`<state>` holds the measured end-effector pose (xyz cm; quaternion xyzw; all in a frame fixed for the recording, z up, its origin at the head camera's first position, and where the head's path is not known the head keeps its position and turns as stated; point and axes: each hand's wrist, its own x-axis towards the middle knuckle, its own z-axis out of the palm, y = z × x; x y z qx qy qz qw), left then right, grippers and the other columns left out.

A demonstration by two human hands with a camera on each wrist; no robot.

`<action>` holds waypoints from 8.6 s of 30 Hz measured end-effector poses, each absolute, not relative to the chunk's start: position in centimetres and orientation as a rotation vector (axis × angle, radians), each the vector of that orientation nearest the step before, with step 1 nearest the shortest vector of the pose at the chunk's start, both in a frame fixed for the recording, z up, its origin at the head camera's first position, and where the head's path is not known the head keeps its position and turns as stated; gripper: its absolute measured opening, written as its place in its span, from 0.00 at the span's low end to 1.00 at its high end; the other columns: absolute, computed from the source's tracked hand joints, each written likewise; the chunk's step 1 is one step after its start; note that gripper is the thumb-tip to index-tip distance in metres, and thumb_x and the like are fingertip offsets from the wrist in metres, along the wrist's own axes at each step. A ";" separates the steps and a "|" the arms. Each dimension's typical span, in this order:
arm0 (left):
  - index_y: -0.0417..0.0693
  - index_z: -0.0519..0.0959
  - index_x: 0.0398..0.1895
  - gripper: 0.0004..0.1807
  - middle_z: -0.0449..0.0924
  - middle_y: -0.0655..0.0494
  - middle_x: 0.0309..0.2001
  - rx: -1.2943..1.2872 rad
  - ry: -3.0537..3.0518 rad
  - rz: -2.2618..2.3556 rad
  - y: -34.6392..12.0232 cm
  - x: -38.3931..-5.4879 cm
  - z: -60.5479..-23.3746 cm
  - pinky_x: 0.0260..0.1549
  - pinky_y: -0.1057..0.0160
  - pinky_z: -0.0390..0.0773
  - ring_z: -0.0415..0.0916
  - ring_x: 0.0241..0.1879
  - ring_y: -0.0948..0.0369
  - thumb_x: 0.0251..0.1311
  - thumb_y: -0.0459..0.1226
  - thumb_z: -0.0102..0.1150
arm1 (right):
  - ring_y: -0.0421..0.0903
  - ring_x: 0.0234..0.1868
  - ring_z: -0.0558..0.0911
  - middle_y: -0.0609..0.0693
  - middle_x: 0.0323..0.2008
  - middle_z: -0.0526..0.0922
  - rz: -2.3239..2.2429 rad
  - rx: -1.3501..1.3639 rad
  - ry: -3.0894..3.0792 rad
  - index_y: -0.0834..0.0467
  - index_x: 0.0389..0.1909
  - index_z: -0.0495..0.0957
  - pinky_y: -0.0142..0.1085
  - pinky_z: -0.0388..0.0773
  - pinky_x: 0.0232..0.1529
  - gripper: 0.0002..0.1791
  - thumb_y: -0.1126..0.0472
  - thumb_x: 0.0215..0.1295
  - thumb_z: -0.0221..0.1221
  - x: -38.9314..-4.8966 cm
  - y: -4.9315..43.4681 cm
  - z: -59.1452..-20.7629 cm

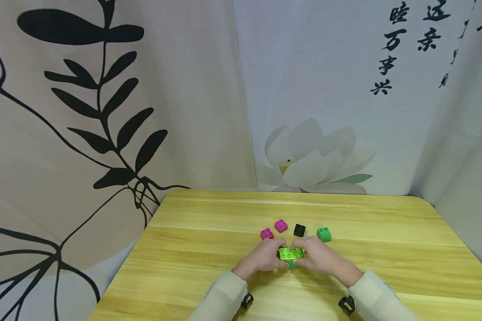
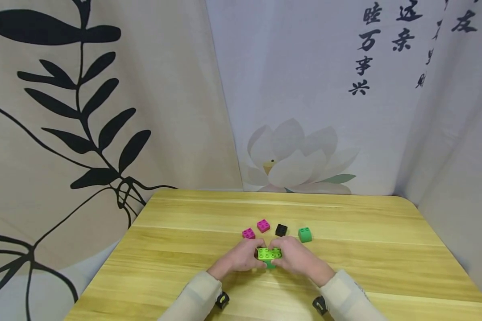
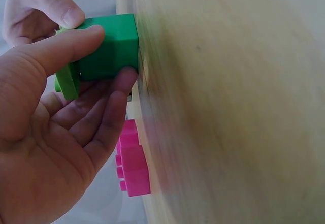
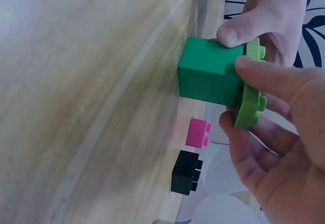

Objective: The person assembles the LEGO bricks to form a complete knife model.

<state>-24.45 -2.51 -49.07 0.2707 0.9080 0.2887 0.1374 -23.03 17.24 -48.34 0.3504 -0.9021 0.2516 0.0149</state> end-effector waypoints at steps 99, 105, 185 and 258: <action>0.41 0.79 0.44 0.14 0.79 0.53 0.38 0.684 2.647 1.137 -7.1 -27.6 -48.8 0.40 0.67 0.75 0.76 0.38 0.60 0.54 0.34 0.67 | 0.40 0.36 0.78 0.48 0.41 0.80 1.196 0.874 -2.904 0.60 0.48 0.78 0.30 0.77 0.35 0.20 0.64 0.54 0.67 -23.3 17.6 -49.6; 0.42 0.78 0.46 0.17 0.74 0.52 0.39 0.614 2.731 1.088 -6.8 -28.3 -49.1 0.38 0.67 0.75 0.74 0.41 0.56 0.53 0.35 0.68 | 0.40 0.36 0.77 0.48 0.42 0.79 1.174 0.872 -2.916 0.60 0.49 0.77 0.30 0.77 0.35 0.20 0.63 0.53 0.68 -23.4 17.6 -49.7; 0.50 0.78 0.50 0.18 0.78 0.67 0.39 0.802 2.521 1.250 -2.9 -25.1 -48.6 0.39 0.72 0.75 0.75 0.40 0.68 0.57 0.42 0.65 | 0.43 0.34 0.76 0.45 0.36 0.79 1.435 0.774 -2.945 0.60 0.48 0.77 0.33 0.76 0.31 0.23 0.57 0.52 0.70 -24.1 18.6 -50.3; 0.52 0.81 0.49 0.18 0.82 0.66 0.42 0.938 2.693 0.987 -2.4 -25.0 -48.7 0.40 0.74 0.74 0.76 0.41 0.71 0.54 0.41 0.68 | 0.42 0.33 0.76 0.42 0.33 0.78 1.367 0.818 -2.944 0.53 0.41 0.77 0.33 0.76 0.32 0.16 0.56 0.53 0.69 -24.3 18.6 -50.1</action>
